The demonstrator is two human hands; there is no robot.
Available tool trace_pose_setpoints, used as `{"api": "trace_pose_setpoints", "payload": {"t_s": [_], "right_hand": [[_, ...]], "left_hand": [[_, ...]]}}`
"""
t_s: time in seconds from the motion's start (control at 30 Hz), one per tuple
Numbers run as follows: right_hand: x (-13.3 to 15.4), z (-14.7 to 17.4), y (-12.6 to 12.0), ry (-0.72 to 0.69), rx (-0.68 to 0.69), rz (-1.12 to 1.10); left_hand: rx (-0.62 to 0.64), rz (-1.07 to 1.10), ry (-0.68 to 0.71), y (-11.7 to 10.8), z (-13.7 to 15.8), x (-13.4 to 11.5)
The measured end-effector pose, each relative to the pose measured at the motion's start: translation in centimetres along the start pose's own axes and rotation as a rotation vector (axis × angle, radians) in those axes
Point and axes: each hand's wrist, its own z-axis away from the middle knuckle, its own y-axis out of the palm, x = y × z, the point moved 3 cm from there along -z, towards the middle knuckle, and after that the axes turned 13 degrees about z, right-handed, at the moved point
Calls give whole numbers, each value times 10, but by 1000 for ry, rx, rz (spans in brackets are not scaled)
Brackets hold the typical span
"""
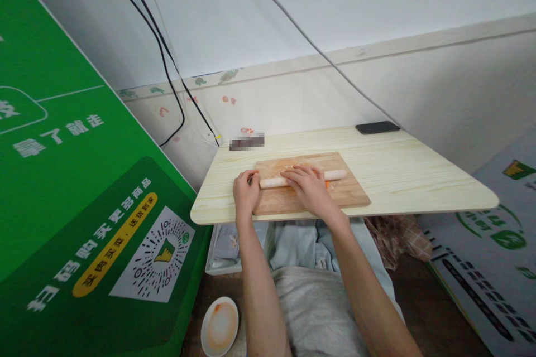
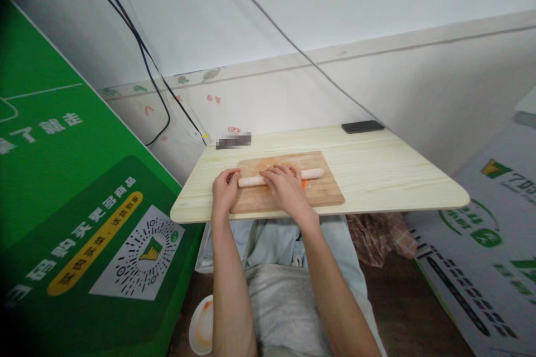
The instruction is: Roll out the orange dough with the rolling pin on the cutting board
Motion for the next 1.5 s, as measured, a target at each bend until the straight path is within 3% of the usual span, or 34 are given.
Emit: {"api": "trace_pose_setpoints", "payload": {"t_s": [0.13,0.23,0.57,0.87,1.23,1.5], "right_hand": [[-7,9,-7,-94,94,-61],[-10,10,-6,-131,90,-83],[-6,-1,8,-37,-74,-5],[-15,8,-4,-78,18,-95],[-4,0,-5,-16,-28,-48],[-14,3,-6,-38,13,-118]], "left_hand": [[1,4,12,0,1,1],[-1,8,14,0,1,1],[-4,-2,9,1,0,-1],[-7,8,10,0,1,-1],[-5,3,-5,1,0,-3],[-4,19,-4,0,1,-1]]}}
